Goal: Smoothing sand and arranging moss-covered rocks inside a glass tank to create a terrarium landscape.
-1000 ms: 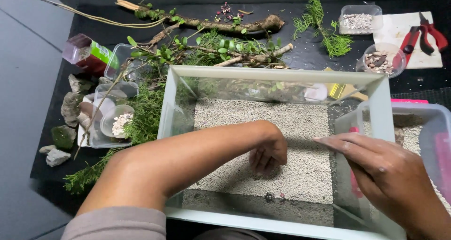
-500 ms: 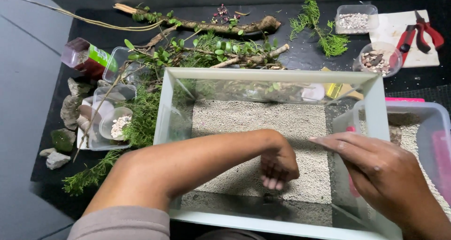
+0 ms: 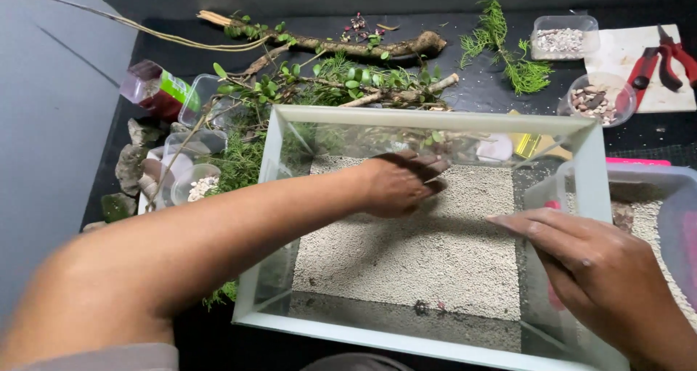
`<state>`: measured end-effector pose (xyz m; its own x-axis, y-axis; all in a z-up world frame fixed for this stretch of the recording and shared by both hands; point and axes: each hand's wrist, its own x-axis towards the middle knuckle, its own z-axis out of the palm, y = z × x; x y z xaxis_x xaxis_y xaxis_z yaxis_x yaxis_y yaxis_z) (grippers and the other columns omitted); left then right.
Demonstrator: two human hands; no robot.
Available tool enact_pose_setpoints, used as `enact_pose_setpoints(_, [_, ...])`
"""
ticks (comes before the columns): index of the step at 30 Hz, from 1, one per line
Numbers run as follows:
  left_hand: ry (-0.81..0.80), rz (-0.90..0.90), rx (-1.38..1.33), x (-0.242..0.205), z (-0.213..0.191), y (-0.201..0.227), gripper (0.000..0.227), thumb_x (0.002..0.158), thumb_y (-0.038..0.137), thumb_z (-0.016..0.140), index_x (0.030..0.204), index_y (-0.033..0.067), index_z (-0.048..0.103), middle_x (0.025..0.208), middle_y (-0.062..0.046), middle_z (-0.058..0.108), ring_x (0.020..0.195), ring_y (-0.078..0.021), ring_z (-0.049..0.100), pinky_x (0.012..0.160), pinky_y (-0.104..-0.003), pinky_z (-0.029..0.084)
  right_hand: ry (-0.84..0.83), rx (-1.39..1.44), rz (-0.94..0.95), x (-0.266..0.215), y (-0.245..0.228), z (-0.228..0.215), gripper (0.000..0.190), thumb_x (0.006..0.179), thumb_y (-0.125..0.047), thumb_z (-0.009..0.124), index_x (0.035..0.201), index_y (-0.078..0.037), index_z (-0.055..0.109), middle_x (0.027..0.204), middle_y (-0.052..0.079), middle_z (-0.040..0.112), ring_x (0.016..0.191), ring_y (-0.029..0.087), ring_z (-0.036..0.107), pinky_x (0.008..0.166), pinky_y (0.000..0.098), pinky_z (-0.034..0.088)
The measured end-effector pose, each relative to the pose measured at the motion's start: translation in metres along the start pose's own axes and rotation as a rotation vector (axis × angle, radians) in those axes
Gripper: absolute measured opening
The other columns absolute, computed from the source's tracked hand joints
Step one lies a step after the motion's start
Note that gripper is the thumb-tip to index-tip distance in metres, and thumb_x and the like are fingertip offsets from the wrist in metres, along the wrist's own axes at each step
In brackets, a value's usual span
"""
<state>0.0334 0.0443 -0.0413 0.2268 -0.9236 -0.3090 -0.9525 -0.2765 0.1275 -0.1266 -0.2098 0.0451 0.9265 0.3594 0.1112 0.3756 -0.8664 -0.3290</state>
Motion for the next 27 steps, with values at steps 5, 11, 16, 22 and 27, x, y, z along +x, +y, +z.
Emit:
enact_pose_setpoints(5, [0.063,0.188,0.17,0.024,0.055,-0.004,0.072,0.106,0.058,0.029,0.165,0.0216,0.011,0.17,-0.02,0.003,0.157,-0.0385,0.007,0.127,-0.054,0.007,0.033,0.022,0.016,0.0,-0.006,-0.002,0.046,0.09,-0.009,0.055,0.126,-0.033,0.071,0.121,-0.011,0.075,0.108,0.02,0.072,0.069,0.0364,0.055])
enact_pose_setpoints(11, [0.301,0.339,-0.039,0.031,0.065,0.003,0.082,0.103,0.065,0.01,0.166,0.012,0.013,0.172,-0.021,0.012,0.161,-0.0381,0.019,0.131,-0.054,0.017,0.041,0.016,0.006,0.001,-0.002,-0.001,0.043,0.09,-0.016,0.059,0.127,-0.033,0.07,0.122,-0.012,0.076,0.105,0.018,0.073,0.067,0.0391,0.057])
enact_pose_setpoints(16, [0.249,0.303,-0.175,0.025,0.048,0.012,0.091,0.098,0.072,0.011,0.163,0.0092,0.017,0.17,-0.025,0.016,0.158,-0.042,0.019,0.13,-0.055,0.014,0.027,0.04,-0.027,0.002,-0.003,-0.002,0.045,0.091,-0.014,0.055,0.131,-0.032,0.068,0.125,-0.01,0.074,0.108,0.019,0.071,0.076,0.0374,0.056])
enact_pose_setpoints(22, [0.223,0.039,-0.23,0.048,0.055,0.025,0.087,0.101,0.064,0.007,0.163,0.0034,0.003,0.169,-0.027,0.0,0.159,-0.038,0.006,0.127,-0.052,0.006,0.029,0.029,-0.016,0.002,-0.004,-0.003,0.042,0.09,-0.017,0.058,0.127,-0.033,0.069,0.124,-0.011,0.074,0.1,0.023,0.073,0.072,0.0399,0.056])
enact_pose_setpoints(27, [0.29,0.092,-0.146,0.044,0.063,0.022,0.089,0.101,0.067,0.01,0.163,0.0031,0.011,0.169,-0.026,0.006,0.159,-0.0381,0.012,0.129,-0.054,0.009,0.052,0.033,-0.028,0.002,-0.006,-0.003,0.037,0.09,-0.015,0.059,0.123,-0.028,0.07,0.123,-0.008,0.075,0.1,0.023,0.072,0.072,0.0396,0.055])
